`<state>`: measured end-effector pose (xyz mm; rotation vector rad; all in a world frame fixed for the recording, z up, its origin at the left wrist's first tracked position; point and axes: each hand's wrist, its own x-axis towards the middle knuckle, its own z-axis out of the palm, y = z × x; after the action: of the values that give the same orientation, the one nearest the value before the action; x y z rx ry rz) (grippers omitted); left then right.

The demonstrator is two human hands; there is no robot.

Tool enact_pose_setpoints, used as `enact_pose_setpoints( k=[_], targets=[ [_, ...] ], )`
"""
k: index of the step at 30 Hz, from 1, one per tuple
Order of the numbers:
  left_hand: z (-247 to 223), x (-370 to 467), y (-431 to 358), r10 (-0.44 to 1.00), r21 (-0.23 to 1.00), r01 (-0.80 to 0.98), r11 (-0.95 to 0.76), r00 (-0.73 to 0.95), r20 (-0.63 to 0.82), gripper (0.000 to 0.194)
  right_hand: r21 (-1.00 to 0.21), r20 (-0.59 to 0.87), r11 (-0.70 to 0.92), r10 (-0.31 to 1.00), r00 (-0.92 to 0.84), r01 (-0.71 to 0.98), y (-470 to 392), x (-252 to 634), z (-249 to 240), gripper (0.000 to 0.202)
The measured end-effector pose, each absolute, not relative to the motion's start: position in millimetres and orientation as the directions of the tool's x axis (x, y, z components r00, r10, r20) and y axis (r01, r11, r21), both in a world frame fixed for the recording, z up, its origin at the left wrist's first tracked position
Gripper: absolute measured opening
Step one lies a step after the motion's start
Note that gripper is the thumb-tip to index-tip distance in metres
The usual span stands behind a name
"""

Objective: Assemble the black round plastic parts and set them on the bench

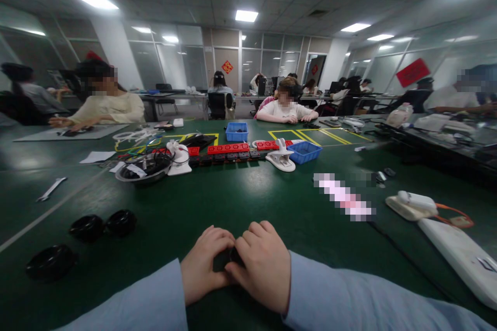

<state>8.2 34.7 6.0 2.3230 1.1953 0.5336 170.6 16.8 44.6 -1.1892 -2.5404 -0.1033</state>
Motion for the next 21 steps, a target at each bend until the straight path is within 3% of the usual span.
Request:
enact_pose_setpoints(
  k=[12,21],
  targets=[
    [5.3,8.8,37.2,0.821,0.563,0.65,-0.51,0.564,0.092,0.025,-0.09,0.3,0.683,0.713,-0.634,0.725,19.5,172.5,44.5,0.019],
    [9.1,9.4,35.7,0.818,0.561,0.65,-0.513,0.567,0.092,0.026,-0.246,0.279,0.74,0.672,-0.685,0.626,22.0,178.4,45.2,0.02]
  ],
)
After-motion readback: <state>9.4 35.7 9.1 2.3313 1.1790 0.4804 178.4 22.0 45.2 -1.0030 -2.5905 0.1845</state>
